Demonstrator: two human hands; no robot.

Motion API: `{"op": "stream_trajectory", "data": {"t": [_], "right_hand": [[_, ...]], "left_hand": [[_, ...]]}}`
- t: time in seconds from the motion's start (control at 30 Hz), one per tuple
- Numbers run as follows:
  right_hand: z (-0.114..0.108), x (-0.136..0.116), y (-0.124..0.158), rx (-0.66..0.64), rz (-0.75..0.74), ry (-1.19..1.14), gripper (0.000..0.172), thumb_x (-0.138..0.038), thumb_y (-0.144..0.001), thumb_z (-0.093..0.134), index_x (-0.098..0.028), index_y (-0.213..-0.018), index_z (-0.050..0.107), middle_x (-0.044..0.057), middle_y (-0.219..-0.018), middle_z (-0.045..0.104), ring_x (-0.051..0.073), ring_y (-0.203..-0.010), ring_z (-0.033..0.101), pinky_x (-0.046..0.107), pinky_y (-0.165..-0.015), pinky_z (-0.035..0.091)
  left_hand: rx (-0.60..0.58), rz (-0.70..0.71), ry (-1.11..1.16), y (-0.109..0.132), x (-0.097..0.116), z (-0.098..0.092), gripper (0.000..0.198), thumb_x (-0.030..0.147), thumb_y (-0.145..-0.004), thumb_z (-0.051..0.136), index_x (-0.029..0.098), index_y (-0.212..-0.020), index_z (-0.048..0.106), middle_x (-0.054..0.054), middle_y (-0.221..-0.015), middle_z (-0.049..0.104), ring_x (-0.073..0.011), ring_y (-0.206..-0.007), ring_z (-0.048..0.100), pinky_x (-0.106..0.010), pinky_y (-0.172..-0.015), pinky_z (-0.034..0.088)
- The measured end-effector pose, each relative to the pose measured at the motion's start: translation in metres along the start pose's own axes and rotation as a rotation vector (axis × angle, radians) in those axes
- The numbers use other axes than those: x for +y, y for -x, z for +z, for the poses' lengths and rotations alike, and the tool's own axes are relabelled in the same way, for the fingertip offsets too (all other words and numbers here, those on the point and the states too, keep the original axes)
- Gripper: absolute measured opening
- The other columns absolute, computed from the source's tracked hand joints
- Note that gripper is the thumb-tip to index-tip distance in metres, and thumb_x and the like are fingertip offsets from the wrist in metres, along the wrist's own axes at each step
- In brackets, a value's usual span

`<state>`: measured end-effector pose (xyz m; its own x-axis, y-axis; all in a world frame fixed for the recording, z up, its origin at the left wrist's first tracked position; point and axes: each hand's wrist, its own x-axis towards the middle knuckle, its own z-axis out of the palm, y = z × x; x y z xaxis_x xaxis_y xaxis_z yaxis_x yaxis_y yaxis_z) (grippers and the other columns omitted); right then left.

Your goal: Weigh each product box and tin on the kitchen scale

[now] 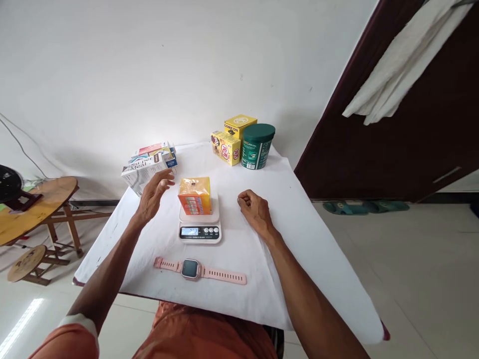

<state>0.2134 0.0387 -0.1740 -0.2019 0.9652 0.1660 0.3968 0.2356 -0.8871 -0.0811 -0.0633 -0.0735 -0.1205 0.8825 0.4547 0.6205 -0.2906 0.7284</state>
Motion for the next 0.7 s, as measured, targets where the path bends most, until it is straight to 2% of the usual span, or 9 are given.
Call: {"op": "stream_trajectory", "data": {"t": [0.07, 0.13, 0.23, 0.4, 0.7], "right_hand": [[0.000, 0.000, 0.000, 0.007, -0.008, 0.009, 0.025, -0.042, -0.079, 0.054, -0.021, -0.087, 0.065, 0.005, -0.080, 0.069, 0.018, -0.067, 0.063, 0.031, -0.064, 0.051], [0.000, -0.002, 0.001, 0.012, -0.009, 0.009, 0.025, -0.042, -0.078, 0.054, -0.021, -0.086, 0.065, 0.004, -0.078, 0.069, 0.018, -0.066, 0.063, 0.031, -0.062, 0.050], [0.000, -0.006, 0.003, 0.011, 0.007, 0.003, 0.025, -0.043, -0.077, 0.055, -0.021, -0.085, 0.065, 0.003, -0.076, 0.068, 0.017, -0.062, 0.061, 0.030, -0.060, 0.050], [0.000, -0.008, 0.003, -0.005, 0.037, -0.010, 0.025, -0.043, -0.076, 0.057, -0.021, -0.085, 0.064, 0.003, -0.075, 0.067, 0.016, -0.059, 0.061, 0.029, -0.059, 0.050], [0.001, -0.004, 0.003, -0.004, 0.052, 0.025, 0.030, -0.048, -0.075, 0.059, -0.021, -0.087, 0.065, 0.004, -0.078, 0.069, 0.016, -0.059, 0.061, 0.030, -0.061, 0.051]], "left_hand": [[0.141, -0.043, 0.033, 0.018, -0.012, 0.002, 0.056, 0.064, -0.103, 0.042, 0.020, -0.130, 0.062, -0.011, -0.116, 0.071, -0.0219, -0.101, 0.070, -0.040, -0.092, 0.055], [0.194, -0.088, 0.033, 0.033, -0.022, 0.005, 0.053, 0.063, -0.102, 0.045, 0.020, -0.127, 0.063, -0.010, -0.113, 0.072, -0.0217, -0.100, 0.070, -0.039, -0.091, 0.055], [0.213, -0.122, 0.038, 0.046, -0.031, 0.009, 0.050, 0.063, -0.103, 0.045, 0.021, -0.123, 0.065, -0.009, -0.111, 0.073, -0.0217, -0.099, 0.071, -0.038, -0.088, 0.056], [0.250, -0.151, 0.048, 0.049, -0.037, 0.015, 0.052, 0.064, -0.102, 0.045, 0.021, -0.124, 0.064, -0.010, -0.111, 0.072, -0.0202, -0.093, 0.072, -0.036, -0.084, 0.057], [0.188, -0.173, 0.049, 0.053, -0.040, 0.022, 0.049, 0.061, -0.102, 0.048, 0.022, -0.126, 0.063, -0.011, -0.117, 0.072, -0.0202, -0.098, 0.071, -0.037, -0.089, 0.056]]}}
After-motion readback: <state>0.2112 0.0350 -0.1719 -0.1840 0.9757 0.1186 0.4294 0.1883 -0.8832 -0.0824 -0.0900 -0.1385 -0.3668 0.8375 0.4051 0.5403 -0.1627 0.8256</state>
